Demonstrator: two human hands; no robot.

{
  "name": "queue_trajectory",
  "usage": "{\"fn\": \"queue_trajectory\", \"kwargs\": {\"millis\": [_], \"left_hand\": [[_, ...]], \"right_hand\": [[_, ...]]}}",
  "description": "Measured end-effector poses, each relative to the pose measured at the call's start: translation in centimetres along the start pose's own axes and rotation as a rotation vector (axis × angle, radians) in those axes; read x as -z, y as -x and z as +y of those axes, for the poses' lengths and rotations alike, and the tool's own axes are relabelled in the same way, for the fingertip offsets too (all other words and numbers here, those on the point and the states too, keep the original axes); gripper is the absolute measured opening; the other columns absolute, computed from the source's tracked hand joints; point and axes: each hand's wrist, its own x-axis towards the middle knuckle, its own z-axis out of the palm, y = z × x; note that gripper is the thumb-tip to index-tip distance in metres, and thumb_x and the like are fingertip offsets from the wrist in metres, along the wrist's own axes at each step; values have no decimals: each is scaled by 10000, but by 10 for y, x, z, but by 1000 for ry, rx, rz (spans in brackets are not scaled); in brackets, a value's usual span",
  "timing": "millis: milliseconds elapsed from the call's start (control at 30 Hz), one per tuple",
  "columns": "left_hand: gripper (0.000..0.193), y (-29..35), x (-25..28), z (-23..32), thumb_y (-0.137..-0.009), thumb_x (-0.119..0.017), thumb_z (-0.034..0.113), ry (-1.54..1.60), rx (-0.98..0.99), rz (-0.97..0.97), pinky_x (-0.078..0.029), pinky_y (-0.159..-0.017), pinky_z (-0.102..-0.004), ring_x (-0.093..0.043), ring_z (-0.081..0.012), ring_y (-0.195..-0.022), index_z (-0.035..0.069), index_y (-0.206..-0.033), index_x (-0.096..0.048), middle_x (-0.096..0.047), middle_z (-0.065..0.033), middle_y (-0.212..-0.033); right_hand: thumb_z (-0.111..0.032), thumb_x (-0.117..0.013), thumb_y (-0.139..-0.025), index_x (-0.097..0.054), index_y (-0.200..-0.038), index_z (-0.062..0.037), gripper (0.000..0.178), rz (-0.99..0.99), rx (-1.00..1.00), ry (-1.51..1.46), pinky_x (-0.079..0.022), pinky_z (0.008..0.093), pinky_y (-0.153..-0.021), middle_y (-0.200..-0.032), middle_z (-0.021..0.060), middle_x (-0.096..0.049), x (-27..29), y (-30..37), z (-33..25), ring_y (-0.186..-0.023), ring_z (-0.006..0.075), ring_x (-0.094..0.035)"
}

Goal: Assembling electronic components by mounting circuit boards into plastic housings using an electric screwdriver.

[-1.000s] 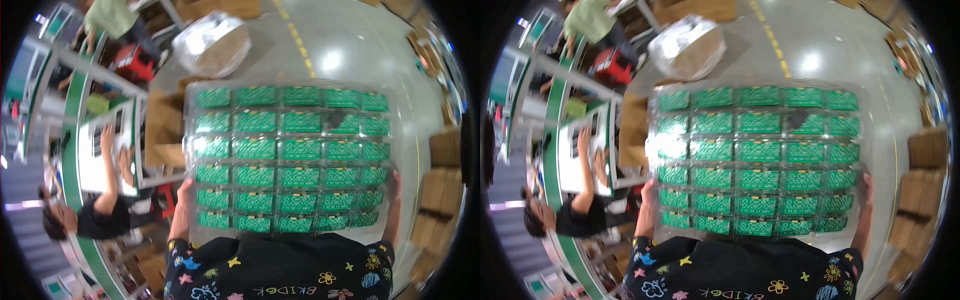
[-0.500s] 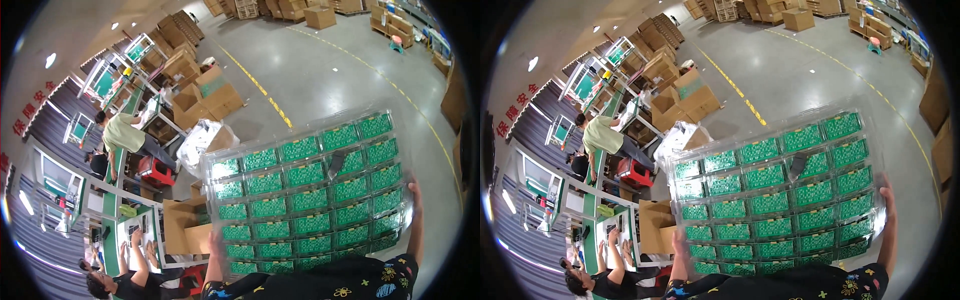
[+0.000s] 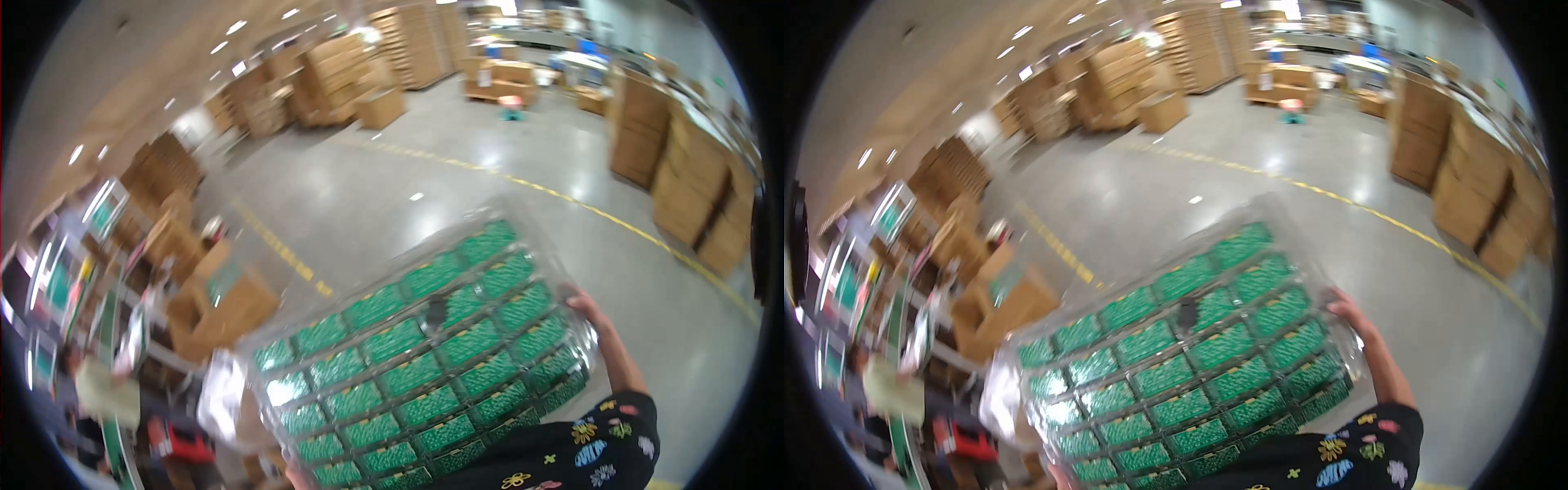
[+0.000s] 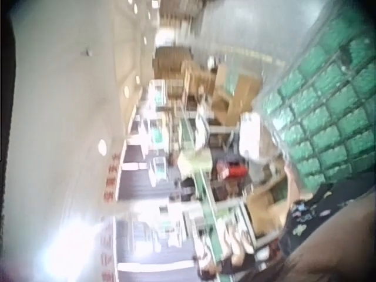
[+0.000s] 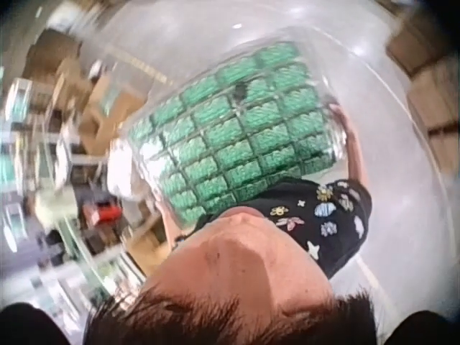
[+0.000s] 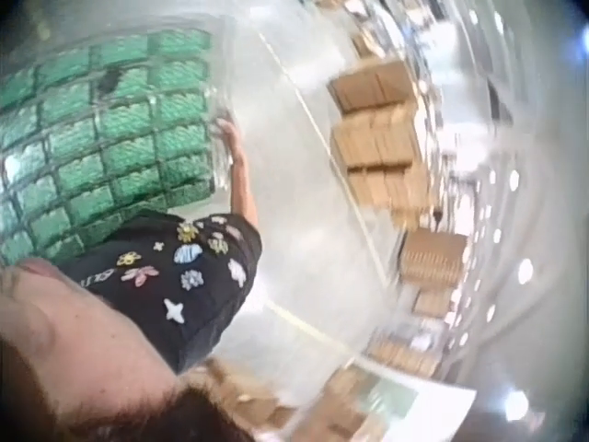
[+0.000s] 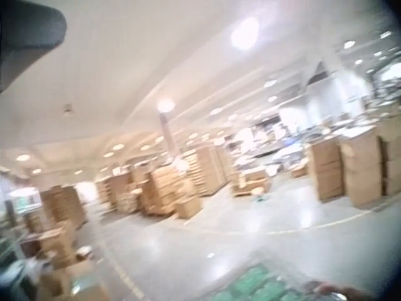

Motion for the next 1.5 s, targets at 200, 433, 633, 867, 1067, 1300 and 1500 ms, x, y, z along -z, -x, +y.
{"fn": "queue_trajectory", "kwargs": {"millis": [200, 433, 633, 867, 1067, 1300, 1500], "left_hand": [[394, -64, -102, 32, -913, -539, 261, -85, -79, -361, -449, -851, -355, -579, -224, -978, -1, -1208, -558, -604, -71, -1135], [388, -92, -127, 62, -915, -533, 242, -175, -168, -481, -457, -838, -357, -580, -223, -972, -4, -1215, -552, -603, -74, -1127], [383, -72, -139, 94, -916, -527, 226, -176, -322, -460, -464, -827, -359, -580, -222, -966, -6, -1220, -547, -602, -76, -1120], [378, -2, -80, 71, -917, -521, 207, -117, -409, -234, -471, -814, -361, -580, -221, -960, -10, -1227, -540, -601, -79, -1112], [375, 65, -34, 16, -919, -516, 191, -15, -422, -7, -478, -804, -363, -581, -220, -954, -12, -1233, -535, -600, -82, -1106], [295, 134, 125, -29, -932, -465, 112, 39, -260, 444, -467, -806, -273, -584, -151, -940, -9, -1182, -565, -612, -58, -1046], [452, 127, 64, 46, -938, -456, 348, 109, -136, 180, -411, -924, -380, -517, -235, -1078, 6, -1221, -541, -565, -100, -1197]], "right_hand": [[-334, -603, -723, -452, -1293, -25, 666, 96, 63, -24, -336, 338, -989, -1236, 87, -501, -23, 50, -91, -1134, 205, -454], [-331, -610, -729, -468, -1268, -11, 643, 202, 94, -89, -343, 317, -976, -1191, 71, -533, -26, 75, -63, -1104, 174, -465], [-316, -615, -721, -478, -1269, -16, 639, 162, 84, -101, -339, 305, -977, -1220, 59, -522, -18, 58, -43, -1124, 170, -452], [-317, -614, -708, -497, -1205, -18, 591, -64, 60, -180, -347, 295, -951, -1146, 48, -531, -11, 25, -52, -1068, 161, -467], [-330, -625, -652, -434, -1310, 4, 762, -196, 3, -217, -340, 318, -995, -1259, 97, -509, -15, -17, -67, -1158, 218, -467], [-366, -595, -740, -414, -1348, -37, 714, -105, -73, -244, -379, 372, -959, -1281, 102, -493, -40, 0, -110, -1170, 244, -463], [-242, -480, -911, -593, -1082, -57, 276, -257, 24, -541, -411, 278, -794, -985, -24, -601, 34, 7, -53, -926, 139, -544]]}}
